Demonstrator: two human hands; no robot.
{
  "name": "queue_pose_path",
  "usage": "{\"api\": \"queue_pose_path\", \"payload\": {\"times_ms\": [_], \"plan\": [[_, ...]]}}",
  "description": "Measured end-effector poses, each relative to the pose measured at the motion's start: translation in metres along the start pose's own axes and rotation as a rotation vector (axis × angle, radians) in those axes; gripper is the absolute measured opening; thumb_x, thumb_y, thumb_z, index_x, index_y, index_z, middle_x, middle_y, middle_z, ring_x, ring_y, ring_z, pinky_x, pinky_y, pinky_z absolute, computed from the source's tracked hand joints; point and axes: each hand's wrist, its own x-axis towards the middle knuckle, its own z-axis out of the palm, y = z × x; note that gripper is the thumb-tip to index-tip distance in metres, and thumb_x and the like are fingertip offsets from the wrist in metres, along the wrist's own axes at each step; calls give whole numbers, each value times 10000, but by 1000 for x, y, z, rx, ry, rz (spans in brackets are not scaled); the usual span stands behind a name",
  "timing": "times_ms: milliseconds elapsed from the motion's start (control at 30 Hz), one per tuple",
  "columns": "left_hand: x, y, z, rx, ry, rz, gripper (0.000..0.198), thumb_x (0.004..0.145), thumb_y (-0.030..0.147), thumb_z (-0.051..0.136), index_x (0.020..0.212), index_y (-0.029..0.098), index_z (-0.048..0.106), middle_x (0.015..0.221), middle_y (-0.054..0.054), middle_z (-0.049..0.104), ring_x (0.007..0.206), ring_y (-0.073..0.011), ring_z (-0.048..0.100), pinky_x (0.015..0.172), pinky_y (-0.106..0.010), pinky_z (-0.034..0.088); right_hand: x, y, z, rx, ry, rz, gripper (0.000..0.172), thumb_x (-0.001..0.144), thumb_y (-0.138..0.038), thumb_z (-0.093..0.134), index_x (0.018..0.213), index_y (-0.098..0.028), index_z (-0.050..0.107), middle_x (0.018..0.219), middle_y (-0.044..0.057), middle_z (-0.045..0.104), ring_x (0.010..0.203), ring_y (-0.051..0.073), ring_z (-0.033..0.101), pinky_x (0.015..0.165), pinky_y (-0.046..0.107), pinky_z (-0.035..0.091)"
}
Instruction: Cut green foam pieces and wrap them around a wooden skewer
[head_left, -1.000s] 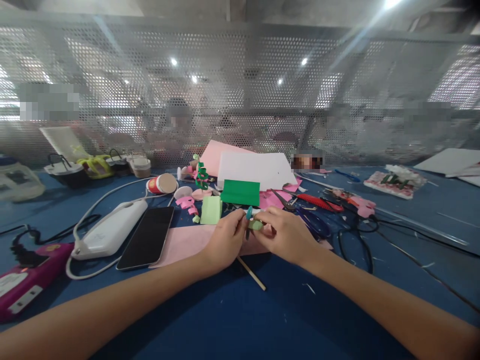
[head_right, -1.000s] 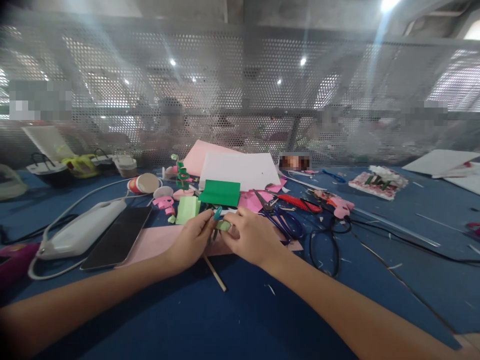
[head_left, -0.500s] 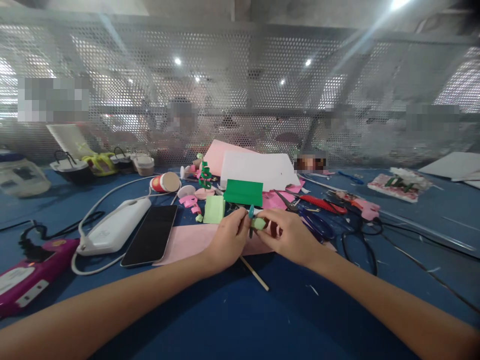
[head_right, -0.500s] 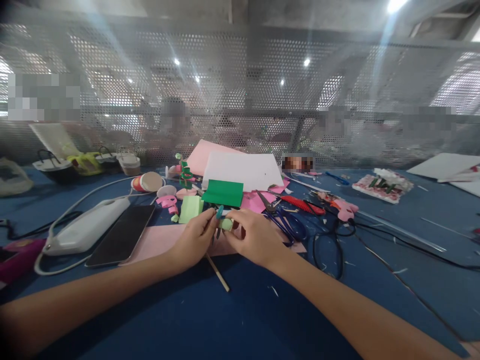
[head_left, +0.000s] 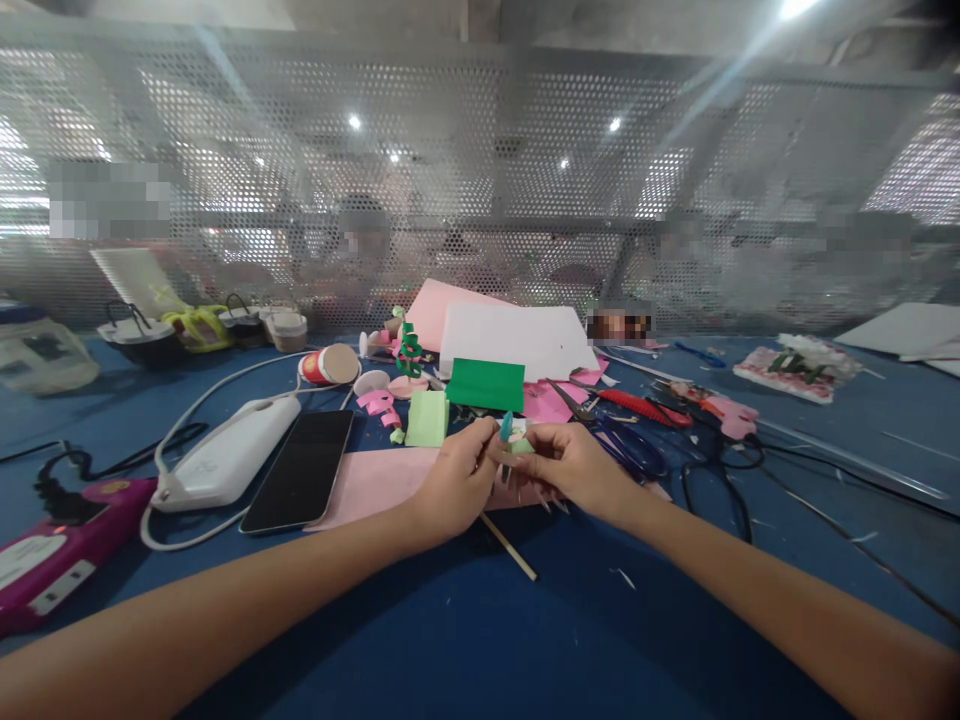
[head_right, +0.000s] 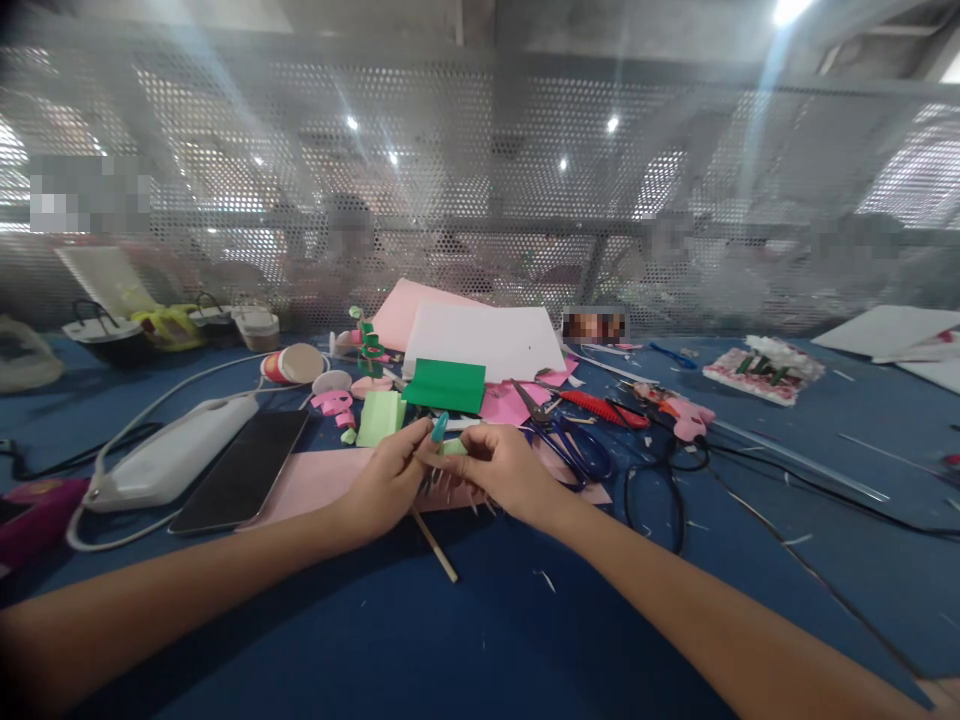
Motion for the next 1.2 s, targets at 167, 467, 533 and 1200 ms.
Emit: {"api": "queue_pose_path", "payload": {"times_ms": [167,467,533,1200], "plan": [[-1,-1,0,35,14,14,210,843,160,369,637,188,338,591,43,400,569,-100,371,533,-229,294,1,1,0,53,18,33,436,656,-556,682,648,-135,565,524,-11,532,412,73,425,360,190,294],[1,0,0,-7,-17,7,254,917,302,303,755,175,452,700,6,471,657,-120,427,618,-254,365,-1,6,9,204,43,27,399,787,-565,540,738,-171,508,544,-50,474,421,79,472,391,185,391],[0,0,0,-54,-4,3,273,923,337,292,768,180,452,702,4,472,656,-121,427,618,-253,372,-1,8,10,201,72,12,376,825,-543,501,759,-173,510,558,-43,483,427,79,474,387,180,383],[-3,4,-1,14,43,224,193,890,205,391,699,183,413,687,13,432,640,-108,407,588,-236,351,-10,-1,5,-233,143,-234,288,907,-352,413,713,-169,522,581,-10,499,519,115,466,493,220,347]]}}
